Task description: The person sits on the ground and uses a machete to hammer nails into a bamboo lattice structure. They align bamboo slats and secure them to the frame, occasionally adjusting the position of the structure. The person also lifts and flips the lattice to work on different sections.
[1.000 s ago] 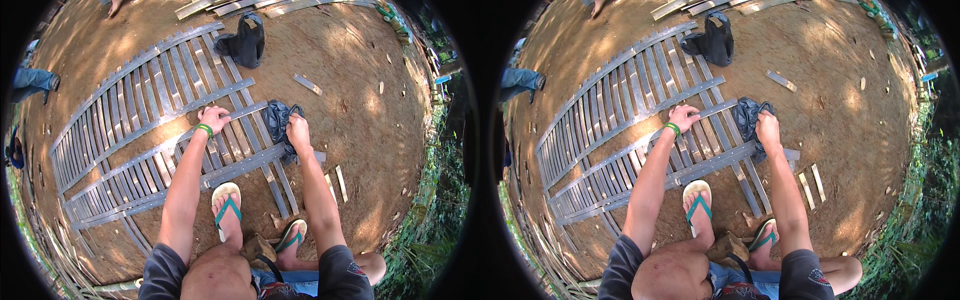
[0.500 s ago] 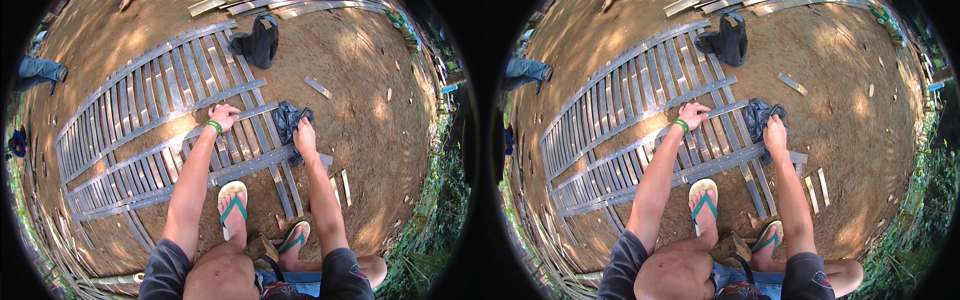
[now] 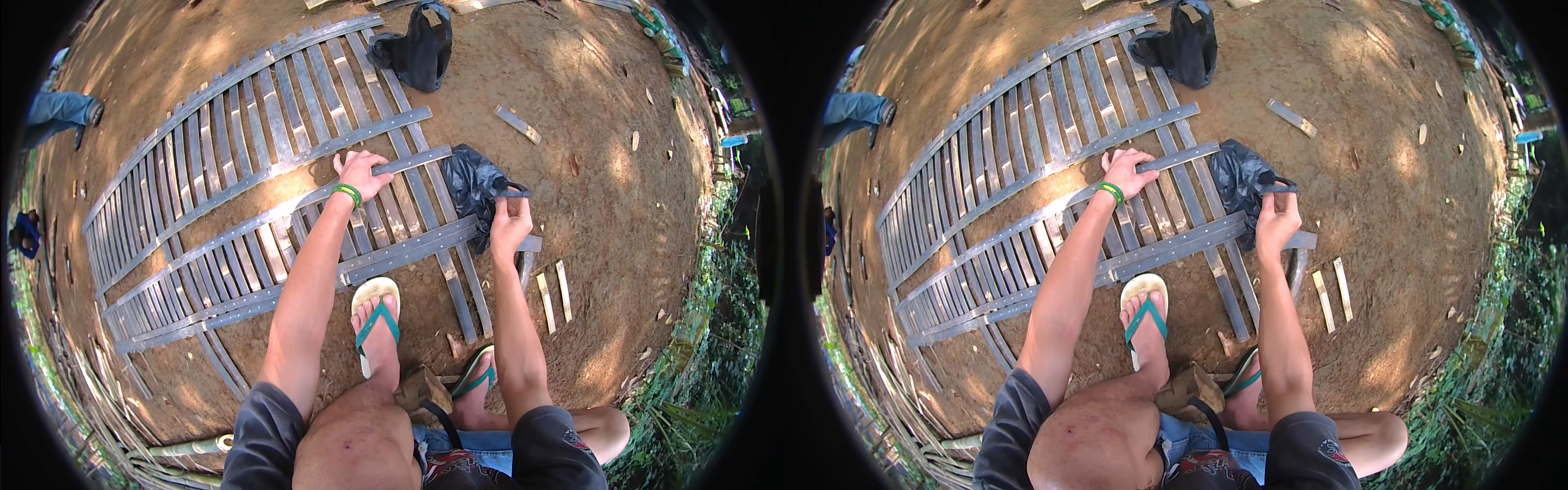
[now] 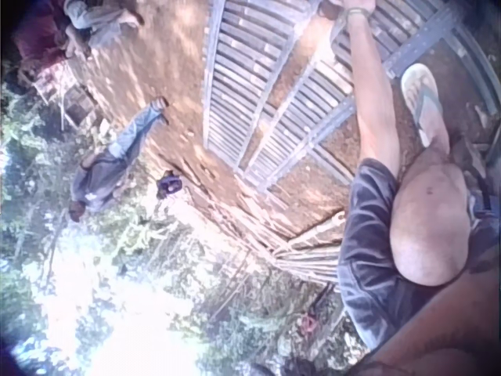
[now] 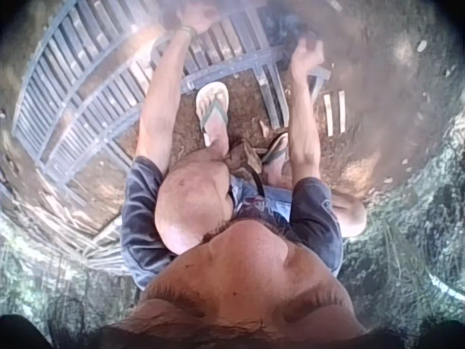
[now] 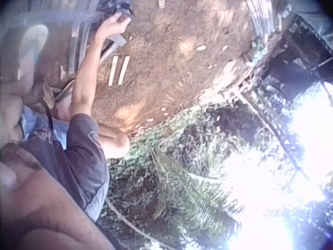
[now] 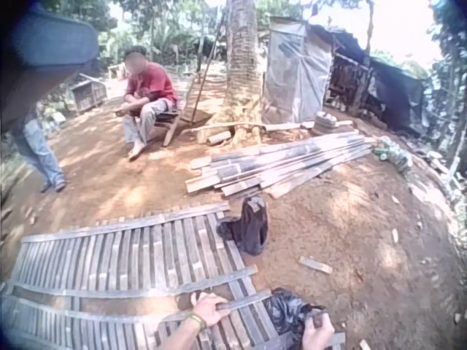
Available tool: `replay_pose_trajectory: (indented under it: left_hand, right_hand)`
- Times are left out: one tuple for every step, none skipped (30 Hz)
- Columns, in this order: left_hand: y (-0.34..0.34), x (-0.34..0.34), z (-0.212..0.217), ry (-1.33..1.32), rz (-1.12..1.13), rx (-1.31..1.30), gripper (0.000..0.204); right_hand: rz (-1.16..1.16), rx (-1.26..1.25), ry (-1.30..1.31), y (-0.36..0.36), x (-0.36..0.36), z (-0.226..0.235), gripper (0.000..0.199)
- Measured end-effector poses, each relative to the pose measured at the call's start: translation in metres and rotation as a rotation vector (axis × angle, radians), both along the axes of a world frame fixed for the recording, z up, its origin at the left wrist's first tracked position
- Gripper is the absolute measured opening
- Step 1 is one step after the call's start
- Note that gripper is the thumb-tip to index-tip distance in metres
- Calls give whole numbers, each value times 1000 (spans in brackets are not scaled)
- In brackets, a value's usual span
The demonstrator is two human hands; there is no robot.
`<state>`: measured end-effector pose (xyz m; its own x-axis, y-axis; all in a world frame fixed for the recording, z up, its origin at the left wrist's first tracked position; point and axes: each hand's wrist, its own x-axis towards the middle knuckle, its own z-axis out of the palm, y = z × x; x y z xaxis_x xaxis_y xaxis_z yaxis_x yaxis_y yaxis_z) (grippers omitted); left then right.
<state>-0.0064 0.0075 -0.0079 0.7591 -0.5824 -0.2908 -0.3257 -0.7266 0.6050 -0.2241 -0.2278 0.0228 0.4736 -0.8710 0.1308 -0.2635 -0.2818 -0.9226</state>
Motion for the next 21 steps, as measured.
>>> replay_pose_trajectory:
  left_hand:
    - [-2, -2, 3, -7, -2, 0, 41]
    - [0, -3, 2, -17, 4, 3, 42]
    - [2, -5, 1, -74, 6, -13, 43]
    - [5, -8, -3, -131, 8, -29, 44]
    - [6, -10, -6, -189, 4, -48, 44]
    - [4, -11, -7, -215, -5, -66, 45]
    - [3, -12, -8, -240, -15, -83, 45]
    - [5, -14, -9, -264, -22, -95, 46]
    - [5, -14, -10, -247, -12, -98, 46]
    - [4, -13, -10, -231, -1, -103, 46]
    - [2, -12, -10, -215, 12, -108, 45]
    - [2, -11, -10, -202, 11, -104, 45]
    - [1, -11, -10, -205, 7, -104, 45]
    - [1, -11, -11, -207, 4, -105, 44]
    - [1, -11, -11, -210, 1, -105, 44]
    - [3, -10, -13, -204, -2, -105, 42]
    - [4, -9, -15, -199, -4, -105, 40]
    - [6, -7, -16, -193, -6, -104, 39]
    - [6, -5, -16, -144, -4, -81, 38]
    - [5, -3, -13, -94, -4, -62, 38]
    - [4, 0, -9, -45, -4, -41, 37]
  right_hand:
    - [1, 0, -4, 8, -5, 6, 13]
    - [10, 3, -11, 22, -10, 13, 13]
    - [19, 7, -17, 38, -17, 19, 12]
    - [148, 88, -20, 57, -25, 25, 12]
    - [271, 168, -23, 75, -34, 29, 12]
    - [342, 156, 8, 88, -45, 24, 13]
    - [411, 145, 39, 99, -52, 15, 15]
    - [446, 106, 62, 106, -54, 10, 15]
    - [483, 66, 84, 111, -57, 6, 15]
    - [491, 53, 82, 114, -56, 3, 16]
    - [498, 25, 88, 115, -55, 0, 16]
    - [505, -3, 93, 116, -54, -2, 16]
    - [514, -35, 97, 116, -52, -4, 17]
    - [521, -62, 95, 117, -51, -6, 18]
    - [519, -81, 100, 117, -52, -7, 18]
    - [522, -98, 101, 119, -49, -4, 17]
    - [525, -115, 102, 121, -46, -2, 17]
    - [529, -134, 87, 120, -41, 0, 17]
    - [528, -152, 75, 119, -33, 5, 17]
    - [524, -172, 64, 117, -24, 8, 18]
    - [529, -170, 40, 114, -12, 9, 18]
